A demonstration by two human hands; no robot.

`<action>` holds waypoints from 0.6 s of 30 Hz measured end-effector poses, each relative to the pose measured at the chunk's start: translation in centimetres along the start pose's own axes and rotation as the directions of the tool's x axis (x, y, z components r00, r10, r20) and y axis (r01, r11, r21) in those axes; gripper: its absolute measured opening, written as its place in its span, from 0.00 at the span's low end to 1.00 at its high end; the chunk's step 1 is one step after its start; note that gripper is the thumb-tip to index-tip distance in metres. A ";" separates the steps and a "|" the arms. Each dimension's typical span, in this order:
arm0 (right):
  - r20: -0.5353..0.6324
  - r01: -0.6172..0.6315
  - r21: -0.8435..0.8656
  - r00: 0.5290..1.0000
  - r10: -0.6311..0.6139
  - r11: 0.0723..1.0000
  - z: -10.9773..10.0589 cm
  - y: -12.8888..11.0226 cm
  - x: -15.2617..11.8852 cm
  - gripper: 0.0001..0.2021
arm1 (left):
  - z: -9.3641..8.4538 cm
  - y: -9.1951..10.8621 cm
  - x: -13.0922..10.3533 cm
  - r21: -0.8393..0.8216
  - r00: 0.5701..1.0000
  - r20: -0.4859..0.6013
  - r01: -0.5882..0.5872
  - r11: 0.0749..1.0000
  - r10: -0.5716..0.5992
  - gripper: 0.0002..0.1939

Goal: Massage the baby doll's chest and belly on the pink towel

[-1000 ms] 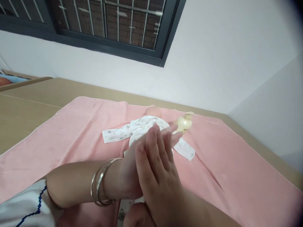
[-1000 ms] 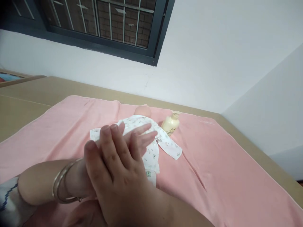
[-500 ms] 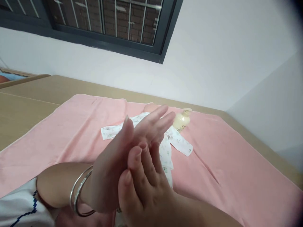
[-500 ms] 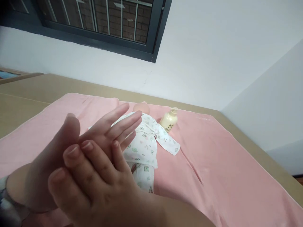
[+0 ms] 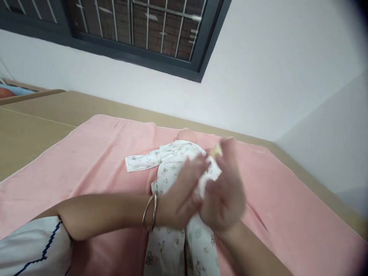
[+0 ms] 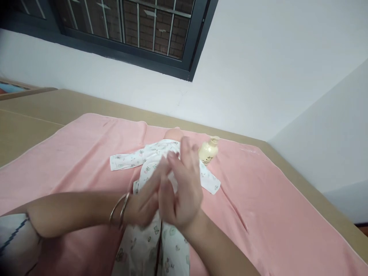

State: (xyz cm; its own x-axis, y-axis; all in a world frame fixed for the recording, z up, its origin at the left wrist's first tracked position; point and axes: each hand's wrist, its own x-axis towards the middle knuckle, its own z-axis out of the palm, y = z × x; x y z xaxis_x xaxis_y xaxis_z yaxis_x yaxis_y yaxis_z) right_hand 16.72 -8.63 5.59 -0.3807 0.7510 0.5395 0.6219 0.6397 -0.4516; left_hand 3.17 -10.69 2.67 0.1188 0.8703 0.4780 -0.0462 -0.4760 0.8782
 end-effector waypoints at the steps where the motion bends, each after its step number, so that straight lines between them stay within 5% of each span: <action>1: -0.059 0.021 0.010 0.998 -0.021 1.000 0.6 0.4 1.1 0.27 | -0.8 -1.0 1.6 0.116 0.992 0.008 -0.127 0.985 0.127 0.31; 3: -0.230 0.066 0.076 0.972 -0.047 0.995 1.9 1.7 3.0 0.24 | -2.1 -3.4 4.4 0.247 0.968 -0.022 -0.236 0.940 0.249 0.33; 7: -0.069 -0.051 0.013 0.996 0.052 0.999 4.5 5.5 5.4 0.23 | -3.3 -8.3 6.4 0.371 0.969 -0.091 -0.180 0.911 0.228 0.29; 9: 0.063 -0.005 -0.092 0.998 0.011 0.996 5.1 7.0 6.0 0.22 | -3.3 -9.9 6.2 0.381 0.968 -0.180 -0.097 0.920 0.177 0.27; 14: 0.359 0.198 -0.231 0.928 -0.105 0.953 4.5 8.1 7.5 0.25 | -2.8 -11.2 6.2 0.480 0.968 -0.172 -0.080 0.874 0.183 0.25; 18: 0.362 0.169 -0.153 0.926 -0.103 0.974 4.1 8.8 8.3 0.24 | -2.9 -11.3 6.4 0.560 0.966 -0.169 -0.070 0.826 0.196 0.24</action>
State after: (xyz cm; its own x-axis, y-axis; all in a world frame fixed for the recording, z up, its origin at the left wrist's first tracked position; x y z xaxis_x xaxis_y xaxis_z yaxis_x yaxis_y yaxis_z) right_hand 16.26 3.90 3.21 -0.6650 0.6887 0.2889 0.6462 0.7245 -0.2398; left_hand 1.56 0.64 -4.20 -0.0617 0.7685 0.6369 0.5087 -0.5248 0.6825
